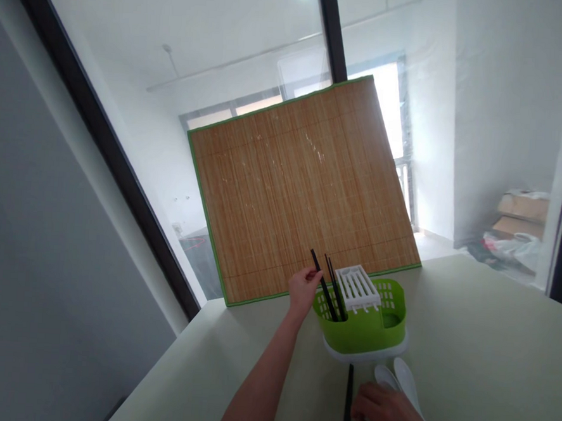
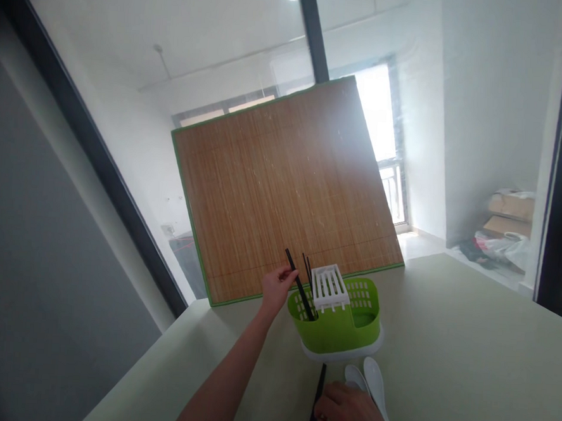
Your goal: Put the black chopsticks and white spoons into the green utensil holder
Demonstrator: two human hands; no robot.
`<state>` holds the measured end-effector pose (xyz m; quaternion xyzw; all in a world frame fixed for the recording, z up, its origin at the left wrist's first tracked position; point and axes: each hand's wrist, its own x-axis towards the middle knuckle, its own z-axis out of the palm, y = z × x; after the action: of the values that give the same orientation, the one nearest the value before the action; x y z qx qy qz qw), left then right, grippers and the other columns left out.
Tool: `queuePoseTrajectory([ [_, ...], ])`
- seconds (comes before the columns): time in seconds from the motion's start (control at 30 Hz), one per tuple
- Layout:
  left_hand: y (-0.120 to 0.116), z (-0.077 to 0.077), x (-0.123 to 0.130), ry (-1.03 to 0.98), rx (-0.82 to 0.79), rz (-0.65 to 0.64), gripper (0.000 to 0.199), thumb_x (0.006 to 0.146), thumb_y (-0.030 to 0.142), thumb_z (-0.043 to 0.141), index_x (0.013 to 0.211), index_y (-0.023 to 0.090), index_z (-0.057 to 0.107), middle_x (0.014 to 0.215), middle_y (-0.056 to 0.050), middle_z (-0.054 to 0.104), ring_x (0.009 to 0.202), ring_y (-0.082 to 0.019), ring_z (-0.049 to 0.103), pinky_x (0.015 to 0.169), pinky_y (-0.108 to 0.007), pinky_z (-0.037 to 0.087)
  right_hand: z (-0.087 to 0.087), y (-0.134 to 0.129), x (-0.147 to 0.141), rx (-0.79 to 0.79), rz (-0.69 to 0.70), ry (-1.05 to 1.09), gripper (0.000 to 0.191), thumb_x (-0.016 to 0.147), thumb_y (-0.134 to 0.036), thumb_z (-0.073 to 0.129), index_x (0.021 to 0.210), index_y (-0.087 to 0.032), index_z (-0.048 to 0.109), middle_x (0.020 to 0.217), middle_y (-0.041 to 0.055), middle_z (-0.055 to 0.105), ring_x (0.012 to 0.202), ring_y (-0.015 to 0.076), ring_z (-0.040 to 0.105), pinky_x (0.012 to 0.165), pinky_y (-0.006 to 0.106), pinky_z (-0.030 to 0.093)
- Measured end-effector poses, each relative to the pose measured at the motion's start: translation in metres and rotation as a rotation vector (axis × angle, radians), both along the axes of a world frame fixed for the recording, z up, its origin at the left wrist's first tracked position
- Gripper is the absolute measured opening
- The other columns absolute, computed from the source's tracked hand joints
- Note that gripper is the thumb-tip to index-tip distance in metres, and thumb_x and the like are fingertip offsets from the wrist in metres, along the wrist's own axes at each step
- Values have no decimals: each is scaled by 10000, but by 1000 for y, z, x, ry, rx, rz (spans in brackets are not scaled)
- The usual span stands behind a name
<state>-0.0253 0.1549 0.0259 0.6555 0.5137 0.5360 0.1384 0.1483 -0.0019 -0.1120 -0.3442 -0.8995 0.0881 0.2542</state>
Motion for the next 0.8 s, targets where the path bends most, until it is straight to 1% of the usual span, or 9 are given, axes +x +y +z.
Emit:
queuePoseTrajectory([
  [0.1, 16, -18, 2, 55, -86, 7, 210, 748, 299, 691, 846, 116, 727, 756, -96, 720, 695, -190, 669, 688, -313, 525, -3, 0, -2, 42, 0, -48, 178, 774, -97, 506, 850, -214, 617, 811, 24, 655, 720, 171, 613, 582, 252, 358],
  [0.2, 28, -25, 4, 95, -164, 7, 241, 777, 320, 668, 896, 117, 722, 807, -103, 726, 728, -188, 676, 679, -298, 522, -2, -3, -4, 50, -4, -79, 159, 769, -98, 518, 816, -215, 616, 802, 15, 662, 717, 166, 614, 555, 252, 329],
  [0.27, 34, -26, 5, 127, -211, 4, 255, 788, 335, 659, 905, 117, 723, 820, -106, 728, 740, -191, 679, 658, -283, 512, -1, -5, -4, 45, -1, -87, 152, 757, -95, 527, 793, -214, 613, 794, 9, 663, 711, 158, 610, 548, 250, 318],
  [0.33, 36, -24, 6, 167, -254, -9, 243, 773, 337, 677, 872, 122, 732, 812, -103, 730, 737, -197, 680, 636, -273, 498, 0, -6, -5, 38, 10, -87, 149, 751, -92, 532, 780, -214, 611, 781, 2, 662, 708, 152, 607, 548, 247, 313],
  [0.4, 36, -22, 8, 206, -282, -21, 220, 755, 330, 696, 848, 137, 741, 821, -99, 733, 746, -206, 680, 630, -271, 486, 0, -6, -5, 35, 11, -82, 148, 758, -96, 531, 785, -216, 612, 779, -1, 663, 712, 149, 607, 552, 246, 316],
  [0.57, 29, -19, 10, 244, -290, -12, 209, 763, 321, 684, 880, 161, 748, 853, -100, 736, 791, -230, 677, 663, -293, 480, -2, -5, -5, 31, 8, -86, 144, 763, -96, 535, 783, -214, 615, 772, -3, 663, 704, 145, 607, 552, 251, 311],
  [0.67, 26, -17, 8, 225, -257, -19, 206, 751, 311, 694, 883, 161, 745, 831, -94, 733, 758, -214, 671, 676, -293, 486, -4, -4, -5, 41, -5, -86, 160, 753, -86, 538, 794, -218, 618, 772, -8, 664, 713, 150, 608, 557, 258, 307],
  [0.73, 21, -14, 6, 188, -196, -3, 261, 762, 322, 683, 967, 165, 723, 887, -90, 728, 771, -196, 661, 709, -293, 490, -5, -5, -4, 43, -3, -85, 166, 756, -85, 536, 805, -221, 619, 777, -11, 664, 718, 150, 606, 558, 261, 305],
  [0.8, 11, -14, 2, 132, -118, 43, 325, 807, 340, 627, 1077, 166, 675, 976, -93, 710, 813, -182, 645, 760, -300, 487, -4, -5, -3, 49, -3, -78, 164, 759, -85, 535, 806, -221, 614, 785, -13, 661, 720, 148, 600, 562, 263, 306],
])
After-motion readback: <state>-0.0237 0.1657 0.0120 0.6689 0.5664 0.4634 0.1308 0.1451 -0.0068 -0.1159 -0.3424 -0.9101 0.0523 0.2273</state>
